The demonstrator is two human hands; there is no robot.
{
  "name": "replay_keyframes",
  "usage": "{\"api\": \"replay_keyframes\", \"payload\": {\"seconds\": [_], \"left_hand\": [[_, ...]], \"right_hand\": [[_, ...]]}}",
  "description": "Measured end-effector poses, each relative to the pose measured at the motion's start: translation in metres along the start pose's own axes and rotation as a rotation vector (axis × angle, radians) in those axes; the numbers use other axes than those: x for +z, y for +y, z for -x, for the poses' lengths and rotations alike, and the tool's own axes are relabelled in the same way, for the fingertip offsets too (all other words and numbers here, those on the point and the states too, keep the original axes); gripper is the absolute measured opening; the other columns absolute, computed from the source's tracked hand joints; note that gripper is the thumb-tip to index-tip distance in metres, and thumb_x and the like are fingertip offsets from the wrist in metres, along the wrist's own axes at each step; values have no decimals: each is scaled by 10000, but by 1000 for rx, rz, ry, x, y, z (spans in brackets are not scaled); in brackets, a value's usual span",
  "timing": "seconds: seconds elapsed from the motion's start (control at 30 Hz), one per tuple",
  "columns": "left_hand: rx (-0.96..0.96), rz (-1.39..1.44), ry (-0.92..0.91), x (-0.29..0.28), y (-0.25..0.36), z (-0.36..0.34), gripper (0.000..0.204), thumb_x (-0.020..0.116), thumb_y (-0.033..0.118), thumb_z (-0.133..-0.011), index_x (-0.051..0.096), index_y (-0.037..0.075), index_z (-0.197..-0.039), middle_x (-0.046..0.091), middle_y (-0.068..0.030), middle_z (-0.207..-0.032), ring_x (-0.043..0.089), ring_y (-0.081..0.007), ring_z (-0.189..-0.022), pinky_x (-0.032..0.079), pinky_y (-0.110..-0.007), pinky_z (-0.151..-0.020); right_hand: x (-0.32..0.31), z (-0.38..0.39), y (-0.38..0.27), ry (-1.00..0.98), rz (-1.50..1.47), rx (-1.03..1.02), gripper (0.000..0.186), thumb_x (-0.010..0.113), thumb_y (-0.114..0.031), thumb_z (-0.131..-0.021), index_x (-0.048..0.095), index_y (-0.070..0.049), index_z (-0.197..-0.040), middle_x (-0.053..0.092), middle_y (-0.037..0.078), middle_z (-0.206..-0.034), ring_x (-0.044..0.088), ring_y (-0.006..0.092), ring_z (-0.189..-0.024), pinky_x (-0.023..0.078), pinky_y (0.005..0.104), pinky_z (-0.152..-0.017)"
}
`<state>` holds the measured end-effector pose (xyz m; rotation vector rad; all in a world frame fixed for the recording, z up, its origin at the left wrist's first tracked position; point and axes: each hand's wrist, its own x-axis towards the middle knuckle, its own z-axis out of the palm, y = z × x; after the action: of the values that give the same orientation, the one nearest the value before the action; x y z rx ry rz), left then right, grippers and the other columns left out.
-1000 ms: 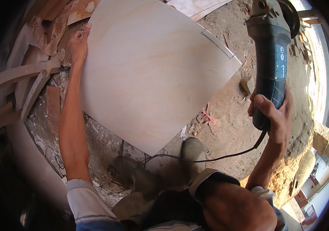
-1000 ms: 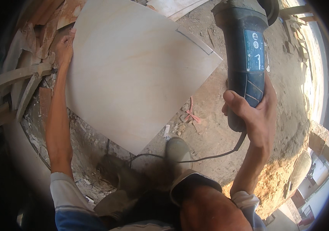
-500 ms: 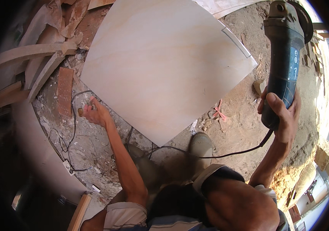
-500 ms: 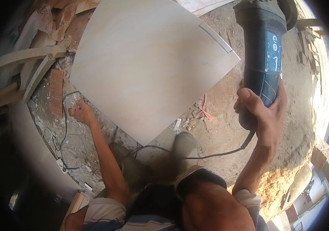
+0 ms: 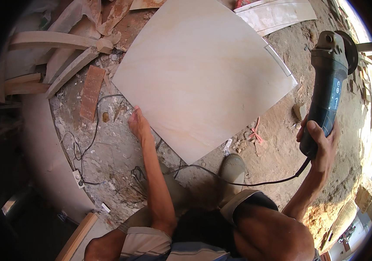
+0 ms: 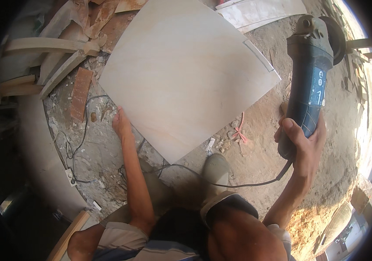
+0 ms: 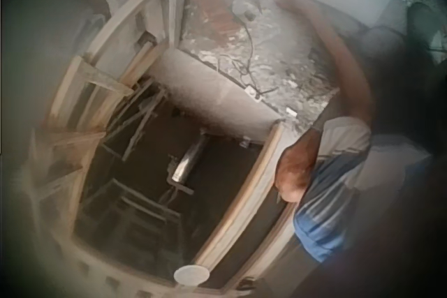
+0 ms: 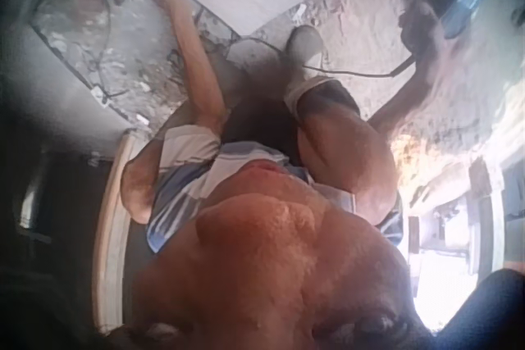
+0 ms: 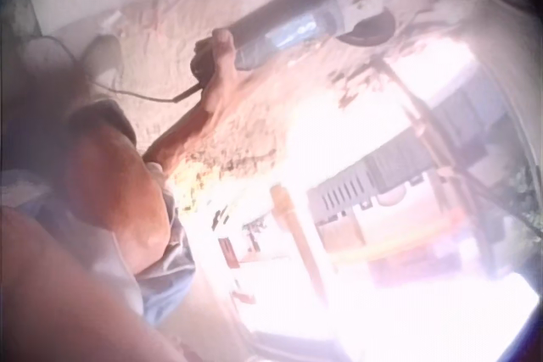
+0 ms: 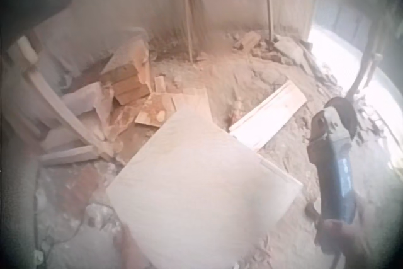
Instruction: The person walks through a construction area, picks up a large floor tile, and uses a handheld angle grinder to cut a section out of the corner of the tile.
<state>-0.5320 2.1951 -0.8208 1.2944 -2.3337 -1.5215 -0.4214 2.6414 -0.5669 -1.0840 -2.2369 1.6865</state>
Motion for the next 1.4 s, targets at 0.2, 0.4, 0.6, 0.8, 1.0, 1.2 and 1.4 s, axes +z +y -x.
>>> {"api": "replay_keyframes", "payload": {"seconds": [0.2, 0.4, 0.6, 0.8, 1.0, 1.2, 1.4], "left_hand": [[-181, 266, -109, 1, 16, 10, 631, 690, 458, -1056, 604, -101, -1336, 709, -198, -1304, 703, -283, -1157, 583, -387, -978], [38, 137, 48, 10, 35, 13, 676, 666, 466, -1067, 594, -147, -1344, 727, -222, -1242, 728, -302, -1097, 603, -399, -951], [317, 147, 21, 24, 51, -53, 679, 689, 465, -1050, 652, -186, -1240, 757, -236, -1136, 728, -296, -980, 590, -412, -861], [438, -45, -83, 47, 93, -110, 682, 731, 487, -1015, 687, -161, -1221, 755, -250, -1172, 733, -307, -1039, 578, -393, -938], [428, -97, -54, 54, 101, -148, 810, 771, 541, -966, 629, -185, -1298, 752, -258, -1174, 739, -308, -1052, 603, -374, -909], [481, 65, -194, 40, 74, -123, 587, 741, 422, -1030, 692, -134, -1213, 770, -180, -1122, 738, -213, -938, 606, -329, -830], [432, 56, -182, 61, 88, -98, 561, 732, 424, -1038, 712, -114, -1196, 772, -156, -1107, 719, -188, -938, 575, -307, -840]], "right_hand": [[-6, 8, 2, 28, 21, 29, 828, 888, -465, -708, 583, 56, -1275, 688, 130, -856, 702, 207, -607, 578, 321, -559], [-2, 18, -4, 14, 27, -19, 714, 863, -444, -749, 578, 36, -1193, 669, 122, -827, 672, 191, -607, 571, 335, -568], [-10, 34, -5, -37, -2, 73, 807, 895, -356, -703, 585, 46, -1331, 695, 119, -961, 707, 195, -655, 605, 318, -597], [-13, 57, 19, -157, 33, 65, 712, 870, -217, -728, 580, 20, -1334, 686, 76, -944, 687, 152, -751, 592, 324, -677], [-4, 62, 63, -288, 104, -62, 778, 865, -211, -690, 558, 11, -1370, 741, 180, -1033, 747, 294, -941, 583, 421, -884], [10, 46, 85, -446, 156, -10, 754, 840, -164, -711, 548, 1, -1386, 761, 227, -1043, 775, 344, -959, 587, 429, -890], [16, 27, 87, -490, 178, 33, 775, 864, -200, -722, 539, 12, -1393, 762, 188, -1065, 764, 281, -978, 580, 408, -923]]}}
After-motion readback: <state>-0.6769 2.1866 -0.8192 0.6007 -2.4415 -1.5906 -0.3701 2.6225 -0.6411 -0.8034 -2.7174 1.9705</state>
